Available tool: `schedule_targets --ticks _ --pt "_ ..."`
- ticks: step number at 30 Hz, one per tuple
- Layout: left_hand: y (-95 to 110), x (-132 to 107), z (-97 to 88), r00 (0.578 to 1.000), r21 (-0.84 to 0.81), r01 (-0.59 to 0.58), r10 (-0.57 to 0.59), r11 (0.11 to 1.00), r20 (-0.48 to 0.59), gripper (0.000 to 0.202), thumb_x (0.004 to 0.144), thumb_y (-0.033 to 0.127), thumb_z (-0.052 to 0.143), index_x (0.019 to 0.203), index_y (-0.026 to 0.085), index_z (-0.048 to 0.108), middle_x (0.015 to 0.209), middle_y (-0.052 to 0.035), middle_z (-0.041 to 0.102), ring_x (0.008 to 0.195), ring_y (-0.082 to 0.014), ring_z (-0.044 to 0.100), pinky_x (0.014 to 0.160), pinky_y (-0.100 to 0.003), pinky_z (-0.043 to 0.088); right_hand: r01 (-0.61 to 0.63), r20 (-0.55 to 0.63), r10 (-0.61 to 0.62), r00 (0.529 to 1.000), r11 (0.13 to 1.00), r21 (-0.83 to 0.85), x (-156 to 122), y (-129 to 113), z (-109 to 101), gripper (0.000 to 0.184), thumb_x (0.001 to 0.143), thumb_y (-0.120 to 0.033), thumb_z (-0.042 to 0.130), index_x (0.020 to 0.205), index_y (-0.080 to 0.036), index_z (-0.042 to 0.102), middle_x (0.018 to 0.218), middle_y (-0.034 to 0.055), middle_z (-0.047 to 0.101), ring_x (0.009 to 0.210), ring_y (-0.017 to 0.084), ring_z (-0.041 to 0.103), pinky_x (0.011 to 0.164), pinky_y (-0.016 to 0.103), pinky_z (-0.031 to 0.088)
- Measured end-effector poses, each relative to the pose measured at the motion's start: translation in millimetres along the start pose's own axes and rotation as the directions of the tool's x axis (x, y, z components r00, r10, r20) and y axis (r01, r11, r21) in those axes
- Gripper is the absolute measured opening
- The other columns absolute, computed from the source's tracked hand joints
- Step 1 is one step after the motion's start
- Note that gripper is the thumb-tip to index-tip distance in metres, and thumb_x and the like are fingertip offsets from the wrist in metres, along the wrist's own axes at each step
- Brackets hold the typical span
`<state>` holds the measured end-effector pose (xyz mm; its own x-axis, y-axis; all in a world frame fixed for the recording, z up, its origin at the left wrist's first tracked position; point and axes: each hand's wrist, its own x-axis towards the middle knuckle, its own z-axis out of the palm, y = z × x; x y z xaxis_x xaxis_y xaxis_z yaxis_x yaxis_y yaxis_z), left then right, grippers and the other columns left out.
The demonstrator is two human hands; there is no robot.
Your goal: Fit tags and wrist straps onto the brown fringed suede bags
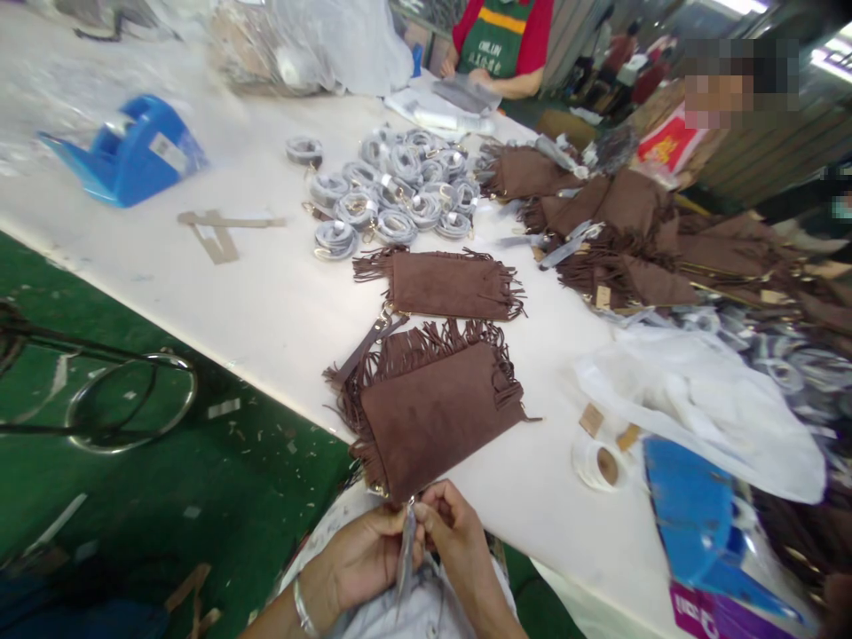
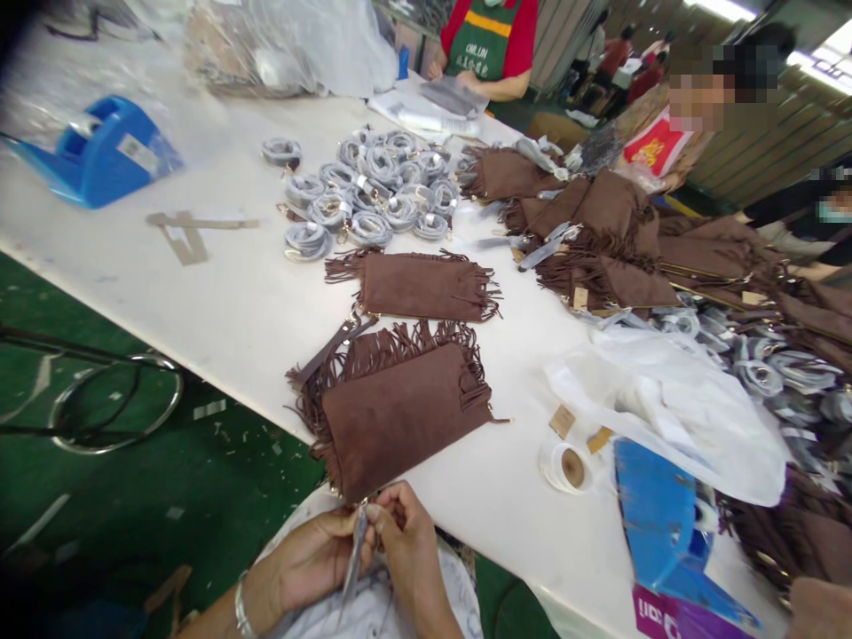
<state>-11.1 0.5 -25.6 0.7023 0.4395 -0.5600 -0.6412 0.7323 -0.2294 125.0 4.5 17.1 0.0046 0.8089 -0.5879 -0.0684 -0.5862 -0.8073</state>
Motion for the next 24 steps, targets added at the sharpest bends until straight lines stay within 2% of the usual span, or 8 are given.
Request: schedule_targets --ticks 5,9,12,16,20,24 --pt "3 -6 8.2 0.994 0.147 -0.1 0.106 0.984 -0.038 0.02 0.068 0.004 0.076 0.085 0.009 0.066 0.077 -0.0062 0.065 0.067 -0.0148 0.063 0.067 -0.024 0.048 0.028 0.037 -0.026 0.999 0.997 -0.068 -6 -5 2 0.023 0.082 -0.037 0.061 0.074 -0.015 0.059 0.055 -0.0033 0.056 0.046 0.01 0.052 0.048 0.02 0.038" --pt "2 -7 11.4 0.983 0.249 -0.175 0.182 0.952 -0.001 0.018 0.068 0.007 0.077 0.084 0.008 0.067 0.073 -0.0072 0.066 0.063 -0.0151 0.061 0.063 -0.025 0.047 0.064 0.101 -0.05 0.994 0.988 -0.144 -7 -10 -3 0.027 0.084 -0.04 0.058 0.077 -0.015 0.062 0.059 -0.001 0.058 0.053 0.011 0.054 0.052 0.021 0.039" --pt "-1 -8 13.2 0.961 0.286 -0.266 0.277 0.921 0.003 0.018 0.067 0.007 0.077 0.083 0.008 0.068 0.072 -0.0074 0.067 0.063 -0.0164 0.061 0.063 -0.026 0.047 0.095 0.126 -0.069 0.99 0.973 -0.209 -7 -12 -6 0.024 0.083 -0.039 0.059 0.079 -0.015 0.063 0.063 -0.0006 0.058 0.058 0.012 0.053 0.054 0.021 0.039" --pt "-8 -12 17.9 0.899 0.321 -0.389 0.432 0.864 -0.074 0.017 0.064 0.007 0.078 0.077 0.01 0.068 0.073 -0.007 0.067 0.072 -0.0196 0.063 0.071 -0.027 0.048 0.113 0.107 -0.087 0.99 0.958 -0.265 -9 -10 -4 0.016 0.081 -0.033 0.061 0.081 -0.017 0.064 0.066 -0.0011 0.058 0.06 0.012 0.052 0.056 0.022 0.039" --pt "-18 -16 21.5 0.815 0.385 -0.483 0.565 0.786 -0.13 0.018 0.065 0.013 0.078 0.077 0.011 0.066 0.076 -0.0064 0.066 0.072 -0.0187 0.061 0.07 -0.026 0.048 0.213 0.028 -0.221 0.975 0.888 -0.407 -11 -2 4 0.012 0.083 -0.028 0.058 0.078 -0.019 0.065 0.072 0.0005 0.06 0.067 0.015 0.054 0.062 0.024 0.041" --pt "-24 -14 21.8 0.735 0.506 -0.558 0.674 0.658 -0.066 0.014 0.074 0.022 0.07 0.083 0.012 0.065 0.082 -0.007 0.065 0.074 -0.0182 0.059 0.07 -0.026 0.046 0.301 0.032 -0.325 0.945 0.827 -0.475 -13 6 7 0.013 0.086 -0.027 0.054 0.082 -0.02 0.065 0.081 0.0022 0.063 0.075 0.016 0.056 0.07 0.025 0.042"
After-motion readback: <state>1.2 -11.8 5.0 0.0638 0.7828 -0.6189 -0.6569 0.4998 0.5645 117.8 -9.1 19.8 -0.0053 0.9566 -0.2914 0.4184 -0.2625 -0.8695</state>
